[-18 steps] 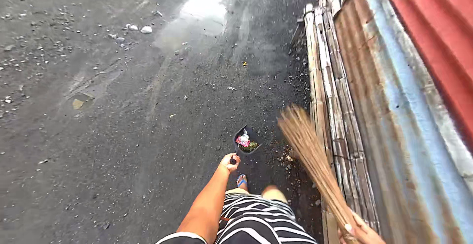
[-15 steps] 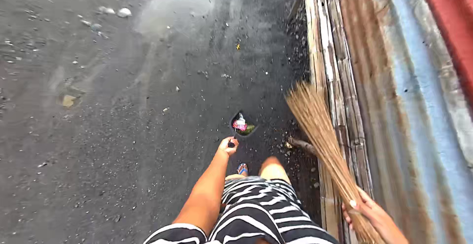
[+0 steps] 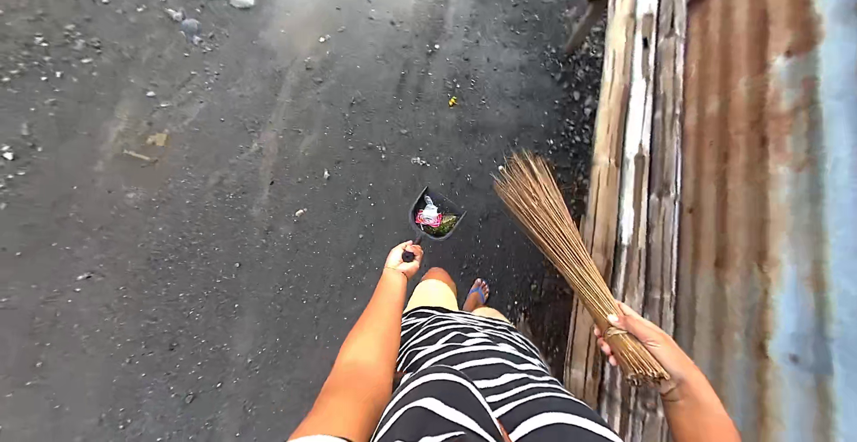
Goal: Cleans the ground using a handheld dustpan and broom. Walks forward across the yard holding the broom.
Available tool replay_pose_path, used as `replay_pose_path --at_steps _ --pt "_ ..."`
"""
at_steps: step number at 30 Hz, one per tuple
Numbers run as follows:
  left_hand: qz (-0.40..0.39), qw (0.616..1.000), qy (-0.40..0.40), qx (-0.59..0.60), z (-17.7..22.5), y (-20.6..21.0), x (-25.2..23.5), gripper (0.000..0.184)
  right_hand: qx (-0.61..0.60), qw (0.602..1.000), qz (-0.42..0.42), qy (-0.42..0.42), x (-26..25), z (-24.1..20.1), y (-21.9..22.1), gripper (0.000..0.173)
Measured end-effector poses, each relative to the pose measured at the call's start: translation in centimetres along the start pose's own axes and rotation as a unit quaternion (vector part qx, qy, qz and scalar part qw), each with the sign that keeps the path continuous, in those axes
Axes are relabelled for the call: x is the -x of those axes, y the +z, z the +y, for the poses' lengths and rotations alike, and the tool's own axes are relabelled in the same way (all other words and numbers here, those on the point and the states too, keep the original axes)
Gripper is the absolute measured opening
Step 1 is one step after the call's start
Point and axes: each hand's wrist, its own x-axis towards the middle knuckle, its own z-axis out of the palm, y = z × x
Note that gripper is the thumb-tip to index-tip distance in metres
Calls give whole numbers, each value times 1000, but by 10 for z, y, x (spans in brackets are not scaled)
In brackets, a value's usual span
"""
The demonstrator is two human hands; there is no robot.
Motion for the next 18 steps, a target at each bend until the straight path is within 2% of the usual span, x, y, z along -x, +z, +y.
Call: replay_pose_path --at_steps 5,11,15,18 --pt "8 1000 21 11 15 85 -54 22 44 998 -31 13 -80 -108 27 52" --pt "29 998 29 45 56 183 -132 19 150 989 -3 3 -158 -198 80 70" --pt "57 994 36 86 71 223 -170 17 253 966 53 22 -213 -262 108 82" --pt "76 989 33 122 84 244 -190 16 303 952 42 24 -268 -320 118 86"
